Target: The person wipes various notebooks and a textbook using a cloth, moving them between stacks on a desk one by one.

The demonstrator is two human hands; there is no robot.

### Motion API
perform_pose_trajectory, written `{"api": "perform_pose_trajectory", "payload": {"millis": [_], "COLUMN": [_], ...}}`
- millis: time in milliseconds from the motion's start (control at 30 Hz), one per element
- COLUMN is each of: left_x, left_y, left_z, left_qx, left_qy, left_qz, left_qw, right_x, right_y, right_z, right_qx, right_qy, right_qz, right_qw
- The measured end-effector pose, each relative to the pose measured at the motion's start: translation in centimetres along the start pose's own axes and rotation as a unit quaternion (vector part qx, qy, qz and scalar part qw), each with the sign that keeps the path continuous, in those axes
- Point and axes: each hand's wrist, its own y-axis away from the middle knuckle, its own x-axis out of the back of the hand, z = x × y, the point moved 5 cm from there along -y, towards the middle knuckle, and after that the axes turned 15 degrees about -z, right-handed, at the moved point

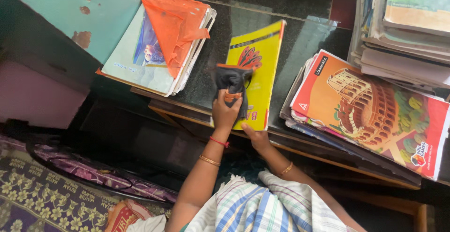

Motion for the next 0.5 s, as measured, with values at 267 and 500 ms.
{"api": "perform_pose_trajectory", "payload": {"millis": [267, 500], "left_x": [-1.8, 7.3], "left_y": [4.0, 5.3], "left_z": [-3.1, -4.2], "left_qx": [-0.011, -0.031], "left_qy": [0.463, 0.49], "left_qz": [-0.181, 0.074], "left_qw": [0.867, 0.868], "right_x": [0.9, -5.0], "right_y": [-10.0, -10.7], "right_z": [-14.4, -14.5], "right_qx": [0.042, 0.149], "right_qy": [0.212, 0.512], "right_qz": [0.124, -0.1], "right_qw": [0.968, 0.84]}}
